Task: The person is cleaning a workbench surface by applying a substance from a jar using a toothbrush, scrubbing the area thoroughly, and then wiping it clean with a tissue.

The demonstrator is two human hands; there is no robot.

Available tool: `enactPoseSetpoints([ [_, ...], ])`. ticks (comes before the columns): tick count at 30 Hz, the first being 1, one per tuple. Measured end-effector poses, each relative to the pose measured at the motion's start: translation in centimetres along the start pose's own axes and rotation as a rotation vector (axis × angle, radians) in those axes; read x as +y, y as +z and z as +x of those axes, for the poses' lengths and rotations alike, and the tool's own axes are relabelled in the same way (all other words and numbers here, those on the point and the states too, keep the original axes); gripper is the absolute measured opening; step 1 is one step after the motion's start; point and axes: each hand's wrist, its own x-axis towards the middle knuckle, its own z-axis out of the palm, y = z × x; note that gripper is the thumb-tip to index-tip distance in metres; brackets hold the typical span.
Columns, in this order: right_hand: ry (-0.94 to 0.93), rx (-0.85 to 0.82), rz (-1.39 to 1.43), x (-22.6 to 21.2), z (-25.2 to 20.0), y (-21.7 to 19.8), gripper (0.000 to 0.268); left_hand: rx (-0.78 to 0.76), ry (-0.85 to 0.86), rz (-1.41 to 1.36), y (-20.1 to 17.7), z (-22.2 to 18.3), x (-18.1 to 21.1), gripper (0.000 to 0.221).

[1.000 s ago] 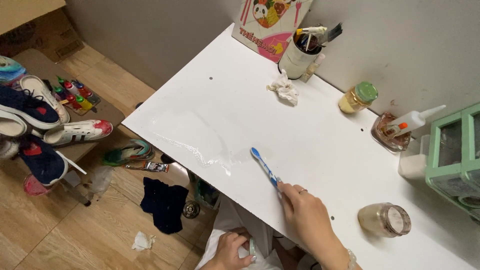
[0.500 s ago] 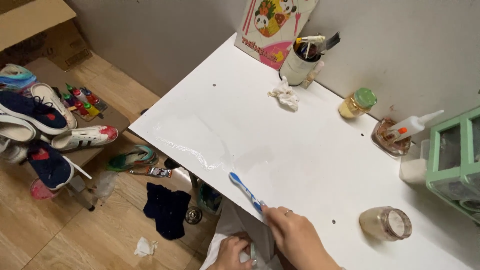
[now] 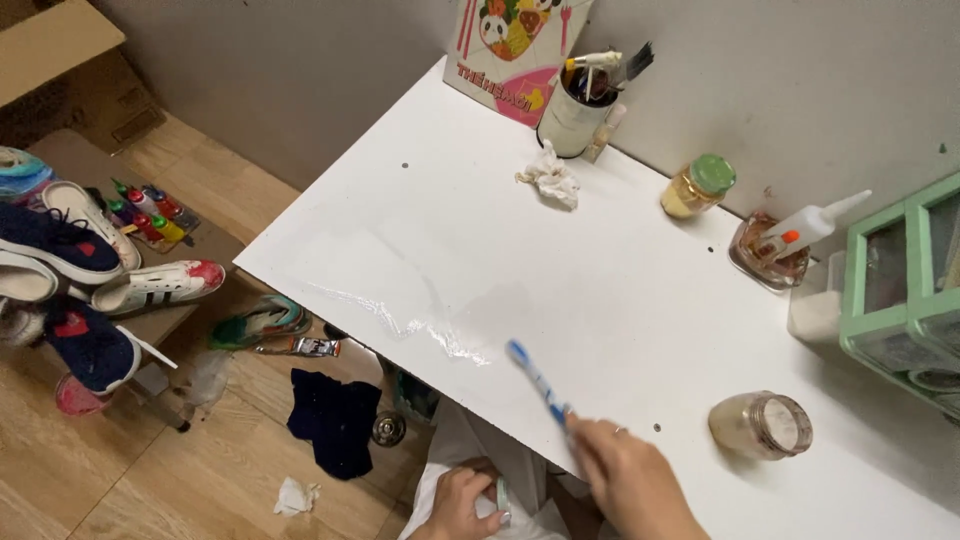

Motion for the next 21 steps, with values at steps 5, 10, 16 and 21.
enactPoseSetpoints([
  [5, 0.193, 0.038, -0.101, 1.9, 0.6, -0.5, 0.033, 0.028, 0.041, 0.062, 1.0, -1.3, -1.0, 0.065],
  [10, -0.060, -0.096, 0.074, 0.7, -1.3, 0.1, 0.026, 0.021, -0.075, 0.063, 1.9, -0.9, -2.6, 0.072],
  [16, 0.008, 0.010, -0.159, 4.0, 0.1, 2.2, 0.038, -0.040, -0.129, 0.140, 2.2, -1.5, -3.4, 0.075],
  [21, 0.134, 0.033, -0.131, 3.0, 1.9, 0.0, 0.029, -0.014, -0.063, 0.127, 1.9, -1.8, -2.2, 0.077],
])
